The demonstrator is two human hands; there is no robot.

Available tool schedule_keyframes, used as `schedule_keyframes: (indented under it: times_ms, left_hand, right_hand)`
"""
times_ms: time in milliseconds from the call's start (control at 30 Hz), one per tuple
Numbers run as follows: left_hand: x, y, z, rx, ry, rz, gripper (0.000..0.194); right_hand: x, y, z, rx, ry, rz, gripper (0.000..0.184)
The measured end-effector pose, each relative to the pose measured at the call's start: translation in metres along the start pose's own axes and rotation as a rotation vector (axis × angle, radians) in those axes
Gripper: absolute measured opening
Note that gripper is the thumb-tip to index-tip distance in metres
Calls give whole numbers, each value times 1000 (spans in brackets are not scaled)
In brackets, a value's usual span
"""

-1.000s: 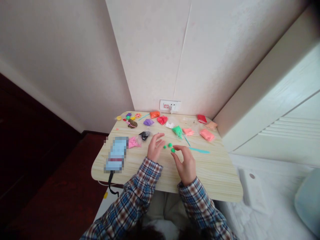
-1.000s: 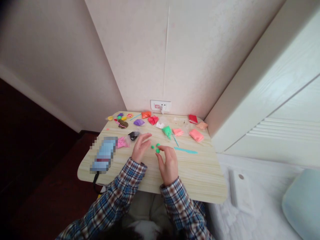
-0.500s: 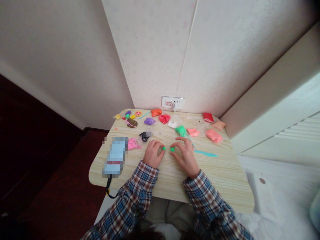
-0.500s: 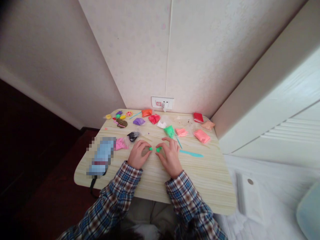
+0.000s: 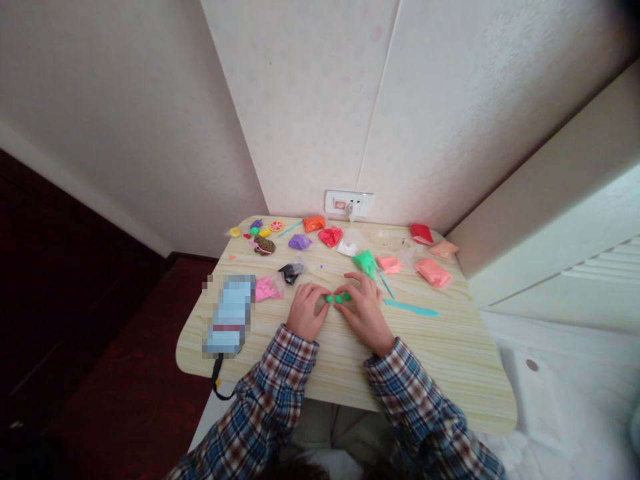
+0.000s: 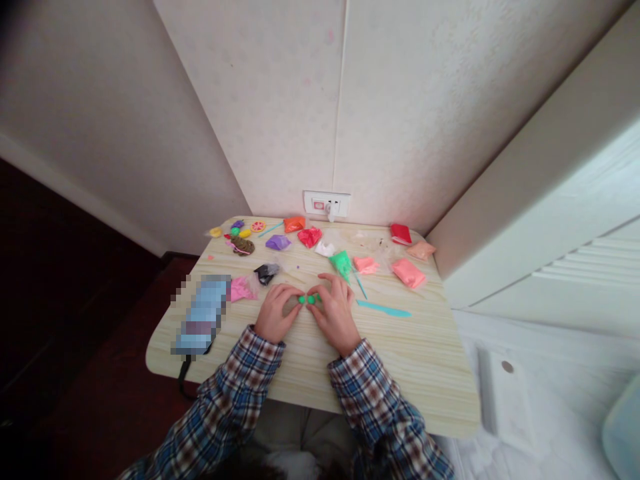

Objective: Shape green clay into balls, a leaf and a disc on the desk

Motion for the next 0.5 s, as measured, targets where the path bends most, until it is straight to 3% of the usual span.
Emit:
schedule_keyframes:
  times_ms: [500]
  left_hand:
    - [-1, -2, 4, -14, -5, 13, 19]
  right_hand:
    - [-3, 1, -1, -14, -20, 25, 21]
Point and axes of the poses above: each hand's wrist, its own x-axis towards the middle knuckle, its own z-axis out of the back of the hand, y = z × x, the point moved 7 cm from there along x, towards the middle knuckle, and after that the axes turned 11 degrees about y, right-handed, at the moved point
